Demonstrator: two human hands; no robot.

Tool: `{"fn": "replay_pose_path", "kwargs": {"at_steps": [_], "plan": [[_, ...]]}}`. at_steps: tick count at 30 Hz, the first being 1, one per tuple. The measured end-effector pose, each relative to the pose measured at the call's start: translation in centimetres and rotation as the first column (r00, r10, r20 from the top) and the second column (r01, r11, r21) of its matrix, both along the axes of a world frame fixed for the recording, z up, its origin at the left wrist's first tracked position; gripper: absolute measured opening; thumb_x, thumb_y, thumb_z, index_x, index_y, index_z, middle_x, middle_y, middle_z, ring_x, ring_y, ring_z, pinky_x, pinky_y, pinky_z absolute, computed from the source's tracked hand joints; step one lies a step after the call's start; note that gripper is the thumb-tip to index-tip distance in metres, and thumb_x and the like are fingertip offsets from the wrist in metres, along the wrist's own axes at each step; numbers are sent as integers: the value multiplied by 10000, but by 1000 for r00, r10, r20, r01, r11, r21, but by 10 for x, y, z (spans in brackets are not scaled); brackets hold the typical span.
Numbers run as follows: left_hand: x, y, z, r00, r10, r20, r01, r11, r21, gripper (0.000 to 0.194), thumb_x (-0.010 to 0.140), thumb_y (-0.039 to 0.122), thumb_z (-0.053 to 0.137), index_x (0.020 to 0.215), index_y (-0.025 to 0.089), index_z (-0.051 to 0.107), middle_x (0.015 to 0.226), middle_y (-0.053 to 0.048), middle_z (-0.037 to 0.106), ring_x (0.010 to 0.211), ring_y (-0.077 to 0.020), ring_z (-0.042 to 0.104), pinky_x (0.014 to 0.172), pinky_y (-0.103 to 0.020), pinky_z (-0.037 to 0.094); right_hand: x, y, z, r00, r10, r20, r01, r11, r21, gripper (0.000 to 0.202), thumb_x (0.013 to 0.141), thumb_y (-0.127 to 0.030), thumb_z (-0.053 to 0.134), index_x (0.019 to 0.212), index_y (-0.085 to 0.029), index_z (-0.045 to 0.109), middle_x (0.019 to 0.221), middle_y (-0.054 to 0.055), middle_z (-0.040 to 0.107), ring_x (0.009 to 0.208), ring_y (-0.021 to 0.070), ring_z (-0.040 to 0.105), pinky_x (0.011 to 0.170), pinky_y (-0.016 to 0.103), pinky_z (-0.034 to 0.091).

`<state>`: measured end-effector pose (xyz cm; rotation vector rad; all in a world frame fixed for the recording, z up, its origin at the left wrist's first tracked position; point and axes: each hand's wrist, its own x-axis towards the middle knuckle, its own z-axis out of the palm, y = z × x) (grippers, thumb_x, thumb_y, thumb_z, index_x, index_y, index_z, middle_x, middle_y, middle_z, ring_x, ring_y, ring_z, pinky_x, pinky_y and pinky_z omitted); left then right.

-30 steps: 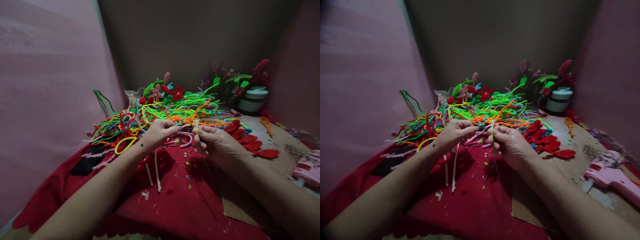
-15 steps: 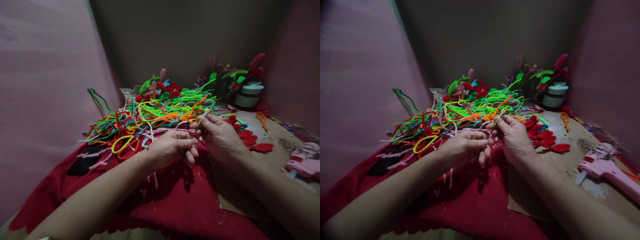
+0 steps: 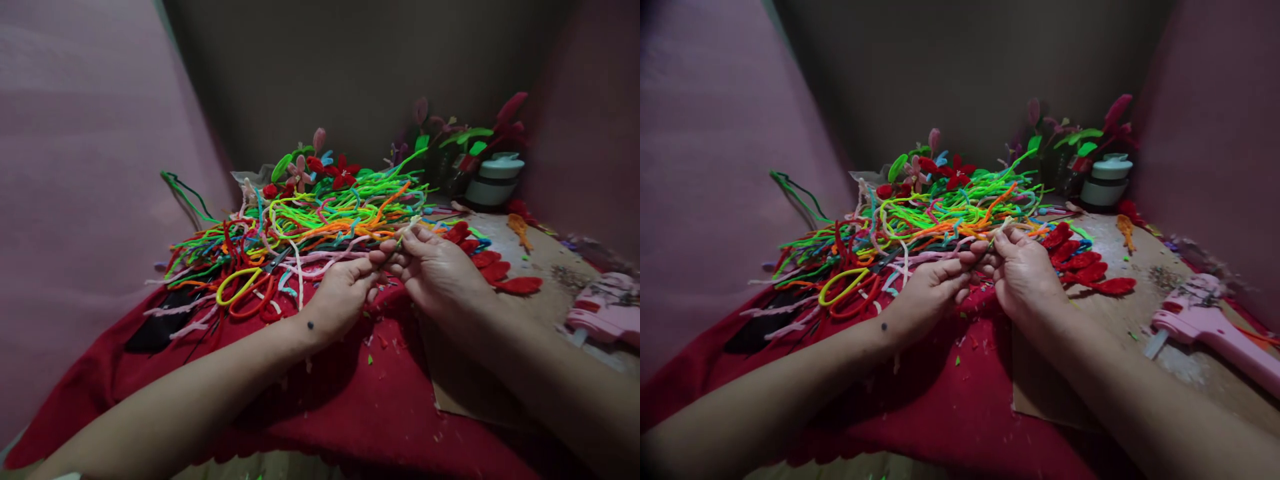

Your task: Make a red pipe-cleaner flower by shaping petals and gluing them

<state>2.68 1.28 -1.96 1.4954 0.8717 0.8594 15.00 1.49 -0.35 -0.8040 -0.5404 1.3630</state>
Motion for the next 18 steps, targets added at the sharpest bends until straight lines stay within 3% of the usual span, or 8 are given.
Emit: {"fn": "replay_pose_path", "kwargs": {"at_steps": [5,12,15,18], "plan": [[1,1,-11,999,37,-18,-34,989,144,157,820,212,485,813,150,629,651,21,451,551,-64,349,518,-208,305,4,6,-4,999,-3,-33,1,997,-77,241,867,-48,364,704,-179,483,563,-5,571,502,103,589,542,238,532],[-4,-3,-10,988,86,-127,-33,928,372,188,831,202,464,872,163,644,654,16,443,581,-84,382,557,-223,352,5,7,-3,996,63,-63,-71,988,-138,236,850,-30,365,708,-176,486,593,17,582,493,104,582,539,233,535],[-3,-2,-5,989,78,-130,-29,940,340,186,831,209,464,868,157,638,634,20,448,561,-80,385,545,-217,348,4,6,-2,997,36,-61,-40,997,-67,240,862,-44,371,692,-181,470,582,2,584,490,94,588,537,217,525],[-3,1,5,986,35,-161,-1,979,206,176,825,202,463,780,135,620,578,29,448,500,-61,365,495,-203,309,3,6,-3,999,27,-34,-26,999,47,207,866,-73,407,707,-191,469,573,-21,584,520,101,615,575,237,533]]}}
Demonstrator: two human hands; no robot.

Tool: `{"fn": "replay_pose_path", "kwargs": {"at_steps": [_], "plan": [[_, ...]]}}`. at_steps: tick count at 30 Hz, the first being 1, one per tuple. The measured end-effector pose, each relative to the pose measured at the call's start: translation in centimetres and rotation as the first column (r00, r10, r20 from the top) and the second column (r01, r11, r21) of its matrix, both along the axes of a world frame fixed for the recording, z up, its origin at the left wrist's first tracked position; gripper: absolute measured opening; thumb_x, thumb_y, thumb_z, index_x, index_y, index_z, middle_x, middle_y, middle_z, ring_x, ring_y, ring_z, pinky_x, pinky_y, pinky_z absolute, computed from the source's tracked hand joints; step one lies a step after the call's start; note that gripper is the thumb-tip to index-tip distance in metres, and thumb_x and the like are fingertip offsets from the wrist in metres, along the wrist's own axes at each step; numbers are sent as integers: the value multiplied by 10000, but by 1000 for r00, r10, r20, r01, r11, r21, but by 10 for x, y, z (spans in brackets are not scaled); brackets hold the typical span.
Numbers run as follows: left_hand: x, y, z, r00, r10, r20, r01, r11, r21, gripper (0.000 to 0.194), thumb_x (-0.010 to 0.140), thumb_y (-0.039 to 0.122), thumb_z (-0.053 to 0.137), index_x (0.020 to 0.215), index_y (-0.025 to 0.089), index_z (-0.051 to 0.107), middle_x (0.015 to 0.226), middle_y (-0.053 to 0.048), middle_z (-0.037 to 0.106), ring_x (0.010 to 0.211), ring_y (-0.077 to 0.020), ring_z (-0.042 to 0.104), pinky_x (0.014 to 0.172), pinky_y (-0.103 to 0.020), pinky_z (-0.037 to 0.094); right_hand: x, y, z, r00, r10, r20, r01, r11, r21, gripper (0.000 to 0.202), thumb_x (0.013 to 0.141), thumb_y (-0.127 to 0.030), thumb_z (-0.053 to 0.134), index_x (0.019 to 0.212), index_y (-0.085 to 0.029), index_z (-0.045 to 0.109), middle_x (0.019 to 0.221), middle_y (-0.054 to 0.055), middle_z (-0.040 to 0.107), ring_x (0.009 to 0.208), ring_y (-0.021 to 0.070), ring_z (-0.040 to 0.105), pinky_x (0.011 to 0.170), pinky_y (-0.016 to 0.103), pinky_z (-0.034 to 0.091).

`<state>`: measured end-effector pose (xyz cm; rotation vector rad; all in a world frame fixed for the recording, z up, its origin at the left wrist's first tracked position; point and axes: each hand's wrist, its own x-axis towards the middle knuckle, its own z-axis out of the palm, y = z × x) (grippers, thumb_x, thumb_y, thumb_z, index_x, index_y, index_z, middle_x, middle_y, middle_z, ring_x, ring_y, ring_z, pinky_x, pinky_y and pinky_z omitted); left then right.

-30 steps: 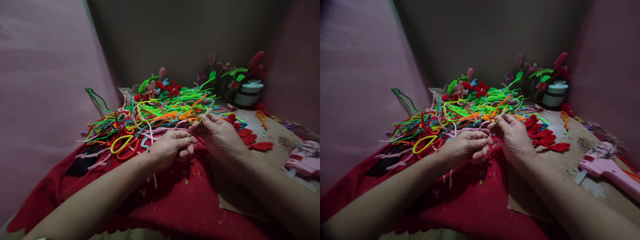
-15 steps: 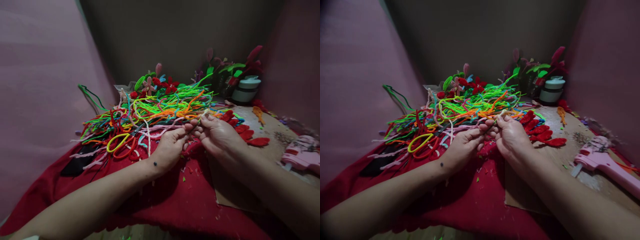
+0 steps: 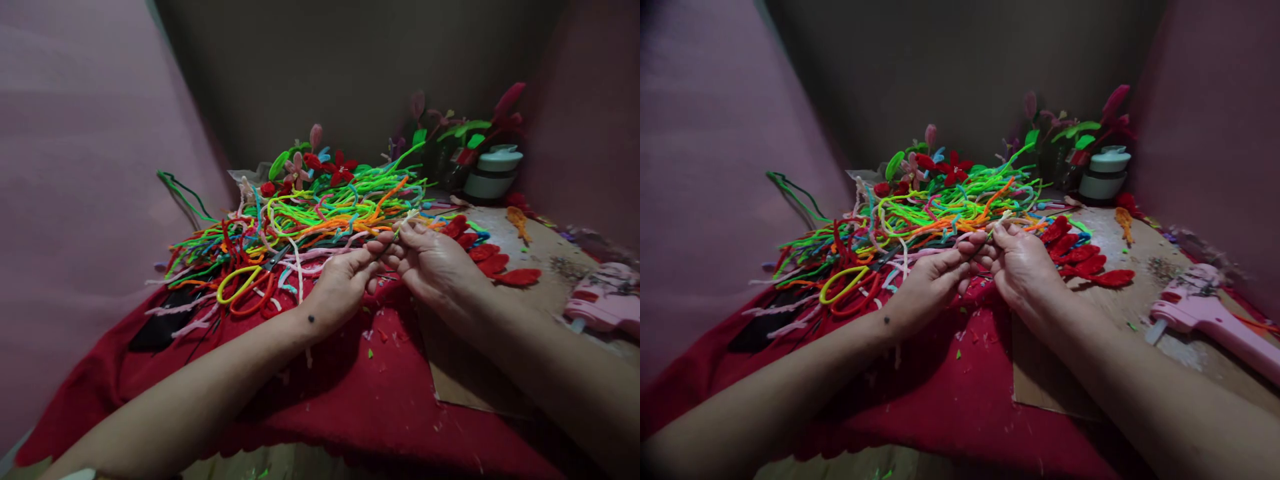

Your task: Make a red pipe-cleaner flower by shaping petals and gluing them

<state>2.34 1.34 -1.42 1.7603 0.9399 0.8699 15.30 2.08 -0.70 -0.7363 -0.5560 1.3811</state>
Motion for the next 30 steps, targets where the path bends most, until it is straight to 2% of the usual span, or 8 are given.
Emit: {"fn": "replay_pose_path", "kwargs": {"at_steps": [3,5,8,13,18,24,27,30], "plan": [[-3,2,10,998,-56,-11,53,984,-168,180,810,207,472,689,116,570,552,26,474,434,-40,342,445,-195,263,1,-2,0,997,41,65,-45,998,54,170,863,-101,425,730,-182,493,575,-10,600,556,129,641,606,281,541],[-7,4,13,992,-126,22,127,964,-233,123,781,194,504,706,113,558,588,12,520,444,-43,398,447,-193,281,3,-3,1,994,42,97,-51,994,95,171,861,-104,425,725,-171,504,581,3,612,565,137,648,620,297,541],[-11,5,13,980,-196,30,197,938,-284,80,771,169,512,783,108,562,681,-26,593,469,-49,462,460,-193,309,6,-4,2,993,15,121,-33,989,145,151,853,-120,451,726,-168,516,607,12,635,575,139,655,643,308,541],[-12,6,10,975,-220,27,217,925,-313,132,823,193,478,844,100,569,689,-43,612,428,-25,401,432,-173,279,10,-2,-2,987,33,155,-58,986,159,64,781,-141,567,732,-163,532,652,27,670,584,146,665,613,285,538],[-11,5,12,981,-185,55,193,922,-334,210,856,294,469,816,115,572,525,39,478,365,-14,274,375,-166,192,6,-4,-5,989,98,113,-115,981,154,46,749,-141,594,771,-152,554,662,31,680,600,152,668,576,267,534],[-10,5,7,991,-133,-25,120,947,-297,185,844,295,472,831,147,582,526,48,487,359,-33,344,376,-175,253,3,-6,-3,991,86,105,-98,989,110,62,765,-130,596,732,-157,550,638,25,679,597,138,667,598,255,538],[-10,6,4,992,-111,-64,92,964,-251,187,825,269,492,730,136,584,511,45,467,365,-26,338,378,-175,238,3,-7,-3,989,76,129,-88,992,94,79,759,-136,616,714,-151,553,610,17,661,560,128,654,572,241,526],[-12,6,7,991,-120,-57,95,941,-326,172,804,251,513,708,127,583,493,48,439,353,-24,317,365,-178,209,3,-8,-4,987,87,137,-104,987,123,108,739,-144,639,697,-153,540,592,8,648,541,133,646,543,241,516]]}}
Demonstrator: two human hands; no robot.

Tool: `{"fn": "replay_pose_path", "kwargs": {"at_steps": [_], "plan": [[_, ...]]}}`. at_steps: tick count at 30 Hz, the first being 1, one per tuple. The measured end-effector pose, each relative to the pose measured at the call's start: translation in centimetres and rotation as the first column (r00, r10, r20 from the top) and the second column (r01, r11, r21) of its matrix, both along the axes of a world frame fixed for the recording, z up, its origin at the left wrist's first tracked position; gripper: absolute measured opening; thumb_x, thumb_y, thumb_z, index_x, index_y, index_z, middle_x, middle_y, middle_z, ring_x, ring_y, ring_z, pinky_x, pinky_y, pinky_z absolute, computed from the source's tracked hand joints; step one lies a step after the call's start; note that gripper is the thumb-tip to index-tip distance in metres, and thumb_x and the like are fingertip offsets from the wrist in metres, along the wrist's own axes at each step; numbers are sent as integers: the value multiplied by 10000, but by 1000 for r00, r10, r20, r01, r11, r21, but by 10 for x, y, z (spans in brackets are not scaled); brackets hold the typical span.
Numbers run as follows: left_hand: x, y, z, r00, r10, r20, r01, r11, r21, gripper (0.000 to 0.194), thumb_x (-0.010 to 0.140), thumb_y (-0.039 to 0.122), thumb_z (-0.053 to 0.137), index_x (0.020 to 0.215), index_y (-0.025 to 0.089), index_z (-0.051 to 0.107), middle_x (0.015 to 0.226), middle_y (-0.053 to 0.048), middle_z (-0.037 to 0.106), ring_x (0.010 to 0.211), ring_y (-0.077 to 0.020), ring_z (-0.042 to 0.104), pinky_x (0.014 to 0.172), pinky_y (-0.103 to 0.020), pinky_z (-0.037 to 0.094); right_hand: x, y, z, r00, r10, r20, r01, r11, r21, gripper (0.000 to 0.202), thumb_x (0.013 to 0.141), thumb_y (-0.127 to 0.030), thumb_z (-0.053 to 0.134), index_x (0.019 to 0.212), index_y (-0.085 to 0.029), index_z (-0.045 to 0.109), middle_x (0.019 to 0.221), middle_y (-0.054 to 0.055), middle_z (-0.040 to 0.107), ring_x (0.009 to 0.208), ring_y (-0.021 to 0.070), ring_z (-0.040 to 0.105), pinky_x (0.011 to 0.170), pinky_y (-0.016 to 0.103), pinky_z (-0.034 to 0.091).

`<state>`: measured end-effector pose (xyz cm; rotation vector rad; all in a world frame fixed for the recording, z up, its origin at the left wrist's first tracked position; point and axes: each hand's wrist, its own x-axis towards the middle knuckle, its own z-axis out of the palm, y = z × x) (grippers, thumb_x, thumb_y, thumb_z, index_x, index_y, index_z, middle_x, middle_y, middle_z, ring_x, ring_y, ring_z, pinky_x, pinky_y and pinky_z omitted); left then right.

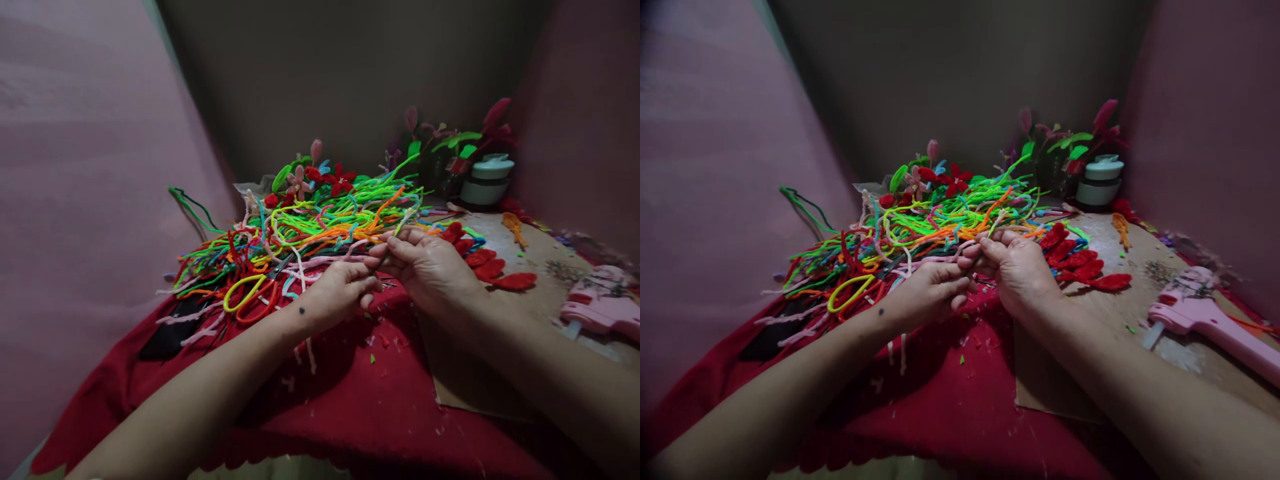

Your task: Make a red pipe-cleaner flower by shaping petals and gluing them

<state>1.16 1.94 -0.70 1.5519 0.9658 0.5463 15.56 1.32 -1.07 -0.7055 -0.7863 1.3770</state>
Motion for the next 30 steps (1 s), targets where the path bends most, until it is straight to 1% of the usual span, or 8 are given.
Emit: {"fn": "replay_pose_path", "kwargs": {"at_steps": [3,11,17,19,22,25,28,30], "plan": [[-2,1,5,999,-34,43,40,989,-144,149,796,258,524,759,128,584,481,60,417,325,-23,276,346,-183,178,-1,-2,1,1000,-9,7,9,1000,4,135,722,-141,644,661,-155,525,576,8,648,528,134,642,544,248,523],[-9,3,9,986,-145,-78,138,986,-89,181,812,282,521,741,125,573,501,52,430,327,-24,319,331,-178,205,-2,-4,1,999,4,37,-3,999,-43,122,669,-167,692,659,-135,574,574,31,660,499,137,632,508,239,517],[-7,-1,5,946,-128,296,188,965,-183,194,823,341,523,815,147,541,514,79,403,333,-16,254,350,-163,236,-3,-2,3,997,70,-37,-69,997,28,175,653,-263,743,720,-149,629,693,36,695,636,151,656,652,285,534],[-7,-1,6,935,-153,321,207,968,-141,239,817,380,522,789,144,534,553,45,495,339,-33,354,378,-183,317,-2,-2,4,990,136,29,-137,990,41,183,675,-291,731,732,-135,655,697,44,692,609,137,636,603,264,522],[-10,3,13,979,-107,175,99,994,56,350,822,447,495,712,120,555,618,-32,592,486,-100,537,523,-235,428,1,-3,6,989,97,110,-105,992,64,178,678,-290,729,718,-129,663,681,33,684,589,111,622,594,232,508],[-14,8,20,982,104,155,-140,960,244,330,805,439,540,813,117,614,719,-37,616,623,-106,548,603,-217,418,4,-12,10,982,59,180,-69,996,54,201,696,-324,705,721,-136,637,638,19,674,528,105,619,552,229,509],[-10,6,17,944,87,319,-129,985,114,310,791,421,574,911,138,621,803,-29,611,637,-89,526,580,-200,393,-1,-27,9,948,152,279,-158,987,-2,217,748,-354,637,735,-142,596,554,2,641,427,100,590,445,204,468],[-5,1,12,926,72,372,-86,996,21,264,771,381,611,844,128,629,751,-17,596,610,-77,507,575,-194,384,-8,-38,5,923,212,320,-208,977,-45,214,772,-352,593,722,-146,567,515,-12,618,382,93,568,406,189,438]]}}
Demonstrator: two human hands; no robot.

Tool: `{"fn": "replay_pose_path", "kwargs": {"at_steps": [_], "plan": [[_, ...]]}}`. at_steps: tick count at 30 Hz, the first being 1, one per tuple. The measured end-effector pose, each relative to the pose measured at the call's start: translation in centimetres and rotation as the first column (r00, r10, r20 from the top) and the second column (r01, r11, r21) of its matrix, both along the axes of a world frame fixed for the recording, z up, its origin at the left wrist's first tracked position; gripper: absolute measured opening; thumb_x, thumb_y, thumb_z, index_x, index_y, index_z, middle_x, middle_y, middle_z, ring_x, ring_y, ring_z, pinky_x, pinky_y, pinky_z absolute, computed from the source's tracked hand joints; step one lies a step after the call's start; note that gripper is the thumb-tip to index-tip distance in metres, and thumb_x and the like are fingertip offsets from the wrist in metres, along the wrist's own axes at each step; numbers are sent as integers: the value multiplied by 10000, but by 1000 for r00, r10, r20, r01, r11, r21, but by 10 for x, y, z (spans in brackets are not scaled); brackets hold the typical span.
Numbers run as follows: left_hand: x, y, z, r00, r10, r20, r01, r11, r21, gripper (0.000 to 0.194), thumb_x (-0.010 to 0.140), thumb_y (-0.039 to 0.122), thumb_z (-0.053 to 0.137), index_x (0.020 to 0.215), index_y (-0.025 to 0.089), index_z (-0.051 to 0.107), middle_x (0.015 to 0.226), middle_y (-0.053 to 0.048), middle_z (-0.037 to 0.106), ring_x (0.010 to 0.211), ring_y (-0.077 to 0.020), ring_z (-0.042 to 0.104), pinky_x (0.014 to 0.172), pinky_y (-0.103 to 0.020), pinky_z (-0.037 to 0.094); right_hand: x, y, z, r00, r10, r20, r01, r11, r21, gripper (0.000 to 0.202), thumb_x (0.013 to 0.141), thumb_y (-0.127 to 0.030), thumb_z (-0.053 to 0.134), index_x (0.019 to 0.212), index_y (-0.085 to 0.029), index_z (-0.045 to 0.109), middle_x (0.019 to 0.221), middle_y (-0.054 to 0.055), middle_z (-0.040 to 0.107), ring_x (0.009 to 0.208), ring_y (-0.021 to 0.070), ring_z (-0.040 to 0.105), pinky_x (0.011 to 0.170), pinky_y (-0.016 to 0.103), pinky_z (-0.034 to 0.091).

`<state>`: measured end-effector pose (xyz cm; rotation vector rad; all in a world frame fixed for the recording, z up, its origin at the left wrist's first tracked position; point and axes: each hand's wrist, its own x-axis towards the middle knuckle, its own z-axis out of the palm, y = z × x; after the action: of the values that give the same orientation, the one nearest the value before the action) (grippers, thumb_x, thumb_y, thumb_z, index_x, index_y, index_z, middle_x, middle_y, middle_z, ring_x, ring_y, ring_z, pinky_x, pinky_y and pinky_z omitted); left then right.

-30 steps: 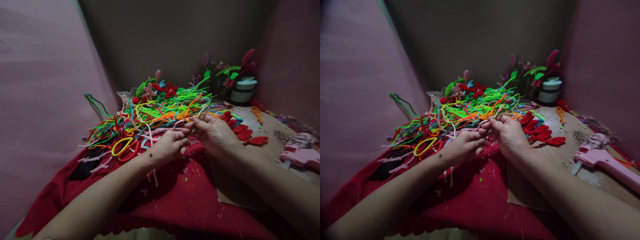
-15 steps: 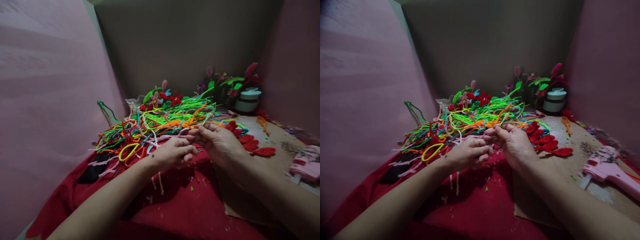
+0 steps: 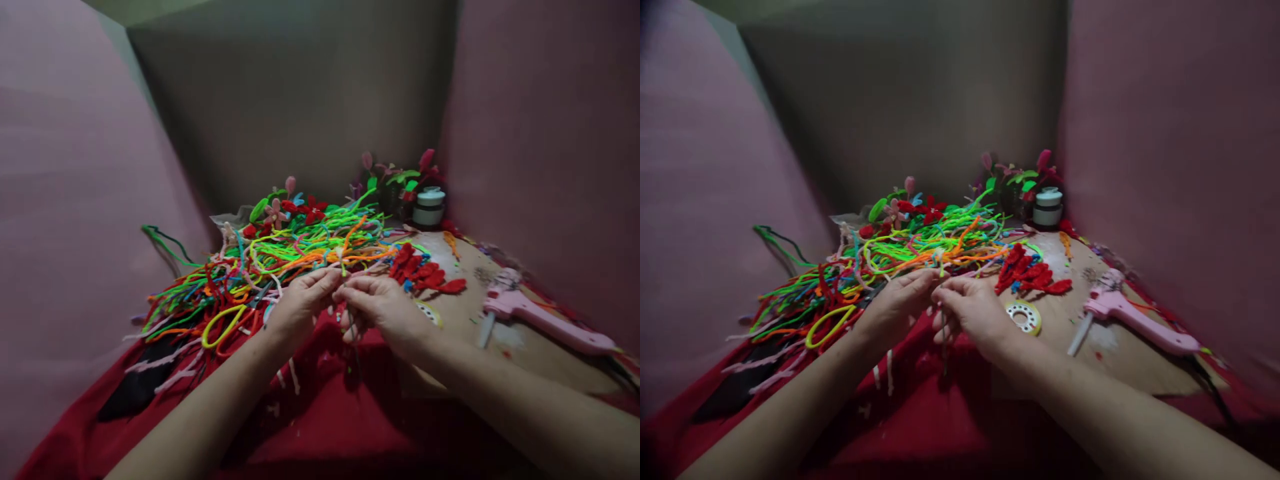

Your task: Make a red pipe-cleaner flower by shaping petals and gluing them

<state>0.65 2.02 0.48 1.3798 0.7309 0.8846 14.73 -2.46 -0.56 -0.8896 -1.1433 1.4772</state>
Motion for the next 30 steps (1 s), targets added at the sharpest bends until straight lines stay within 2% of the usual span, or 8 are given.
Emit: {"fn": "replay_pose_path", "kwargs": {"at_steps": [4,8,14,18,20,24,28,30], "plan": [[4,-7,-4,997,60,43,-57,996,-62,175,710,279,680,716,118,613,699,-15,608,611,-83,530,604,-200,409,-16,-16,-11,999,-32,11,32,996,-88,212,803,-331,521,678,-160,537,466,-39,578,348,74,528,381,171,403],[-4,4,0,971,125,203,-102,988,-119,124,718,234,652,718,138,574,693,-26,629,639,-118,587,633,-237,464,-12,-24,-11,991,-45,125,58,992,-107,164,745,-209,560,594,-146,570,488,-20,594,392,66,526,429,180,419],[-11,17,-8,975,70,211,-27,980,-199,72,751,180,609,767,111,597,571,6,536,472,-55,477,459,-154,392,64,-19,17,852,-393,345,354,919,172,49,661,-158,638,649,-150,685,531,11,628,454,88,528,446,207,411],[-6,9,-9,987,30,157,10,968,-250,84,776,171,553,802,105,596,602,-8,545,429,-45,433,396,-150,335,118,-10,27,618,-590,520,546,797,257,62,618,-127,666,654,-164,701,524,15,631,446,103,518,435,229,396],[-4,5,-8,987,14,159,27,967,-255,96,783,173,527,805,104,589,627,-15,548,421,-42,404,388,-157,320,131,-3,24,515,-582,630,535,792,294,89,609,-109,651,647,-170,703,524,14,630,442,114,512,424,241,377],[-3,3,-6,988,-20,155,58,968,-246,89,751,181,549,754,98,581,538,38,430,391,-18,270,375,-152,241,131,21,14,297,-522,800,313,844,435,203,657,-102,572,754,-184,731,634,30,668,575,156,574,511,258,405],[-6,4,-8,989,-72,131,105,958,-265,99,747,211,585,729,118,555,490,93,250,392,-15,180,382,-150,182,112,47,15,-123,-478,870,122,863,491,408,723,-141,533,1102,-225,659,891,82,679,735,197,610,613,274,420],[-7,5,-10,988,-101,120,130,955,-265,97,752,212,585,734,129,537,501,92,259,393,-13,170,384,-154,166,106,55,17,-228,-455,861,95,869,485,410,712,-144,555,1101,-219,661,1005,123,646,794,222,616,636,280,421]]}}
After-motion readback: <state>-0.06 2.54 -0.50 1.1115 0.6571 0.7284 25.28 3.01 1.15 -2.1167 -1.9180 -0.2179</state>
